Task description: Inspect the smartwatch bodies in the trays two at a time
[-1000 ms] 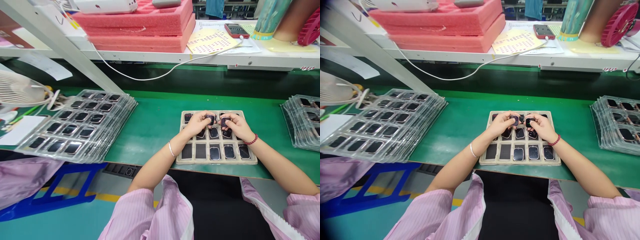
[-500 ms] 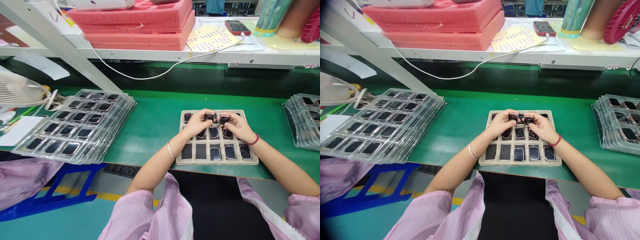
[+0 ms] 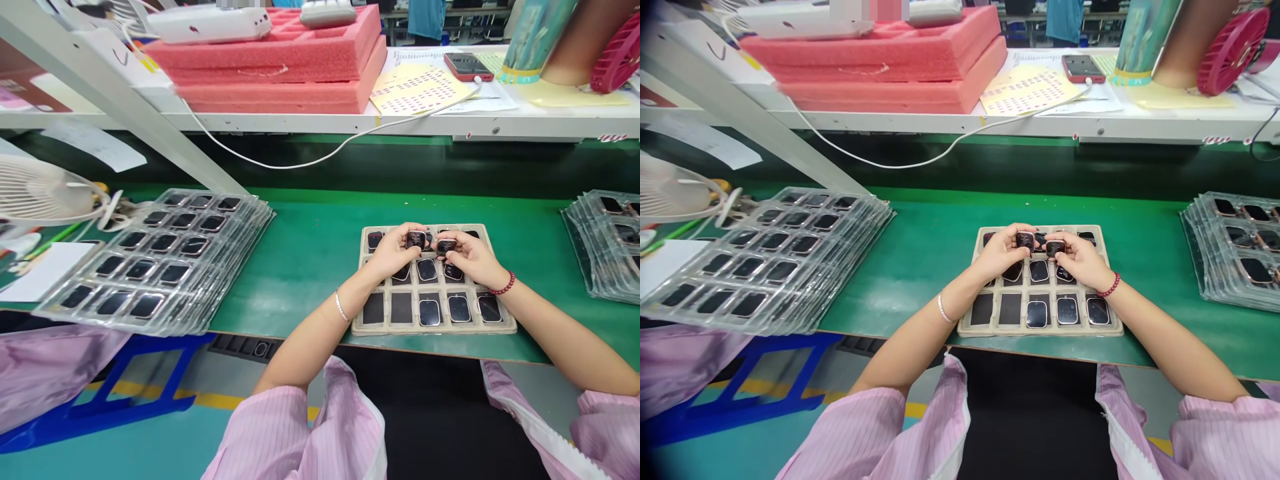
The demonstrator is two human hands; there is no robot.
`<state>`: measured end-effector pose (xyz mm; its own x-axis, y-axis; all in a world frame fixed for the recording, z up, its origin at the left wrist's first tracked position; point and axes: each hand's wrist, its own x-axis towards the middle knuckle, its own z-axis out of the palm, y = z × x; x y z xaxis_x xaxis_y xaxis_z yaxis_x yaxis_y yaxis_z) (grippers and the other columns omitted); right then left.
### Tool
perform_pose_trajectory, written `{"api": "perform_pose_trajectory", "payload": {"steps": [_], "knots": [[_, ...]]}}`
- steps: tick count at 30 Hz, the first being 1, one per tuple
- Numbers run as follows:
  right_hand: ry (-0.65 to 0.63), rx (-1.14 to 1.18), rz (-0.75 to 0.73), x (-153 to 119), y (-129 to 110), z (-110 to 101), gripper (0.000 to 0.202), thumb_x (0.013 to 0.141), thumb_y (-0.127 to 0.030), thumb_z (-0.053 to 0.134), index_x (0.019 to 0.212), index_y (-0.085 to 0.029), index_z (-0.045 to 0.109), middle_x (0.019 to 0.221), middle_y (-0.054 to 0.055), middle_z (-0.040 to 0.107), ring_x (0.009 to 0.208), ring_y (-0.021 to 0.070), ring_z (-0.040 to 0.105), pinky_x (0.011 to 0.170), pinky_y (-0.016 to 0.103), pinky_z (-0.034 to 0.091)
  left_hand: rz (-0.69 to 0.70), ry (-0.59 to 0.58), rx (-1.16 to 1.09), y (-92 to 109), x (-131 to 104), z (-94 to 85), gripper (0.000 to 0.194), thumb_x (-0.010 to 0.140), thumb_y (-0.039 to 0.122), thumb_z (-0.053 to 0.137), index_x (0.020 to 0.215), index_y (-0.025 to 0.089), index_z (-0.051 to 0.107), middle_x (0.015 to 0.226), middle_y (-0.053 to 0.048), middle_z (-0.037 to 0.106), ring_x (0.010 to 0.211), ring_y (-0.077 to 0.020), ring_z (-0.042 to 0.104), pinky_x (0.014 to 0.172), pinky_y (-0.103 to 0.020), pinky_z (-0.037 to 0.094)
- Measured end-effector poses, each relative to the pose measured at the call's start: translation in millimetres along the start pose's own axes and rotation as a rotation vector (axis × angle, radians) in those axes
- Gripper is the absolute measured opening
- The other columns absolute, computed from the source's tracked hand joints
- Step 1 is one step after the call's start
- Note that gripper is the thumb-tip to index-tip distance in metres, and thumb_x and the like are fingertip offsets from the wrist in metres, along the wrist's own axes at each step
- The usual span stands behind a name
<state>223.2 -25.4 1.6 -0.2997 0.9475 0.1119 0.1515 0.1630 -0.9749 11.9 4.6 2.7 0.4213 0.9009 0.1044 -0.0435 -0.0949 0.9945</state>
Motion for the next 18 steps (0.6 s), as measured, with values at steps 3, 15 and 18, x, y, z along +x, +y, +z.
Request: {"api": "perform_pose_trajectory", "payload": {"steps": [3, 15, 18], "knots": [[0.01, 0.012, 0.01, -0.3, 0.9, 0.6, 0.034, 0.081, -0.026, 0.066, 0.115, -0.024, 0.064, 0.115, 0.008, 0.072, 0.087, 0.0213, 0.073, 0.078, 0.037, 0.062, 0.001, -0.001, 0.004, -1.1, -0.4, -1.1, 0.041, 0.072, 0.011, 0.063, 0.113, 0.015, 0.059, 0.097, -0.006, 0.07, 0.089, -0.0166, 0.067, 0.079, -0.028, 0.051], [0.004, 0.022, -0.012, -0.2, -0.8, 0.6, 0.038, 0.078, -0.023, 0.066, 0.115, -0.024, 0.063, 0.117, 0.007, 0.071, 0.091, 0.0215, 0.072, 0.081, 0.038, 0.062, -0.03, -0.015, -0.04, 1.0, -0.9, -0.1, 0.036, 0.076, 0.018, 0.067, 0.112, 0.015, 0.06, 0.096, -0.007, 0.07, 0.086, -0.0168, 0.067, 0.076, -0.028, 0.054], [-0.012, 0.008, 0.016, 0.2, -0.9, -0.6, 0.035, 0.081, -0.026, 0.064, 0.116, -0.024, 0.063, 0.112, 0.007, 0.072, 0.084, 0.0206, 0.072, 0.076, 0.037, 0.062, -0.013, -0.017, -0.041, -0.6, -0.2, -0.7, 0.029, 0.076, 0.016, 0.065, 0.105, 0.014, 0.062, 0.097, -0.008, 0.07, 0.084, -0.0164, 0.067, 0.073, -0.027, 0.054]]}}
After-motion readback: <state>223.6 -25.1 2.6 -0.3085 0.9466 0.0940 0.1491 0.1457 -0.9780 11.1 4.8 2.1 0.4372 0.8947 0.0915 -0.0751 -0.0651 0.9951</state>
